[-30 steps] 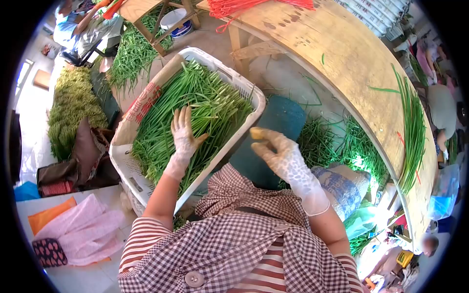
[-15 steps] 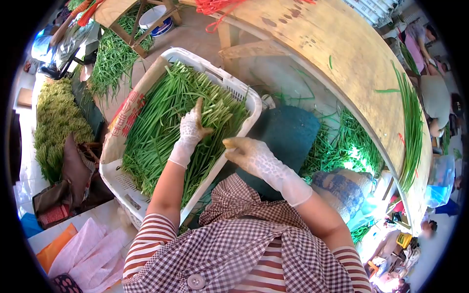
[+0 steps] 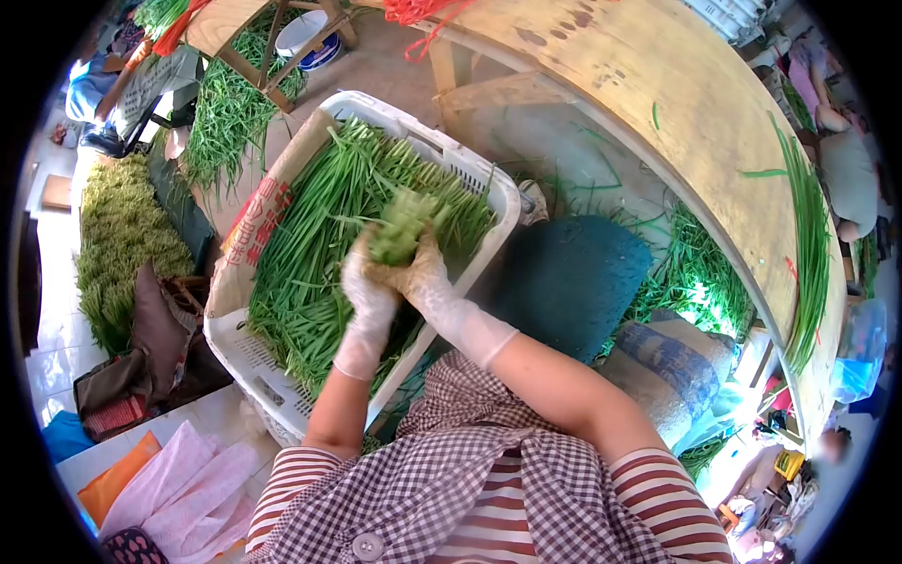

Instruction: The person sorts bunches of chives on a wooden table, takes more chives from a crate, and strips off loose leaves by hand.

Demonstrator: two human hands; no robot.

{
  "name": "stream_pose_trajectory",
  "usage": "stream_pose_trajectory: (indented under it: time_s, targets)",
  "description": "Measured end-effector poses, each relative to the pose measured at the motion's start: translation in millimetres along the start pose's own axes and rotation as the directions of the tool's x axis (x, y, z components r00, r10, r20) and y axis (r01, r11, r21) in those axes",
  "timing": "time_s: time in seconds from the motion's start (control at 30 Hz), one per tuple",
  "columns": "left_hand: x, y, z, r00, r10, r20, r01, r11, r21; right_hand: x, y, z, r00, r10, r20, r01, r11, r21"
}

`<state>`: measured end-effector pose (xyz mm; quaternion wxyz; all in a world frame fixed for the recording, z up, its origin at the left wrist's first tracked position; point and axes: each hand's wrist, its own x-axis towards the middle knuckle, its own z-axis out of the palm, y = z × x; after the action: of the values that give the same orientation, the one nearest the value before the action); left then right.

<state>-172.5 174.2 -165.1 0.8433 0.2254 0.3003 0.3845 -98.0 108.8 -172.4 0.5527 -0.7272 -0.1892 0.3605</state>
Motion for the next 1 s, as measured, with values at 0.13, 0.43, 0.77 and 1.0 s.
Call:
stream_pose_trajectory:
  time_s: [0.13, 0.43, 0.77, 1.0]
  targets:
    - [-37, 14, 11, 0.839, 0.078, 0.538, -0.532, -0.090, 0.842, 9, 2, -17, 0.942, 0.335, 0.003, -0.263, 0.733, 0.628]
    - [61, 35, -34, 0.843, -0.300, 0.446, -0.173, 0.634, 0.754, 12, 26, -32, 0.970, -0.017, 0.241, -0.165, 0.682, 0.713]
    - [88, 5, -23, 0.954, -0.216, 0.207, -0.035, 0.606, 0.795, 2, 24, -36, 0.997, 0.012, -0.079, 0.043, 0.757, 0.652]
    - [77, 15, 1, 0.808, 0.259, 0.529, -0.498, -0.180, 0.849, -11, -4, -38, 0.995, -0.088, 0.057, 0.041, 0.829, 0.558]
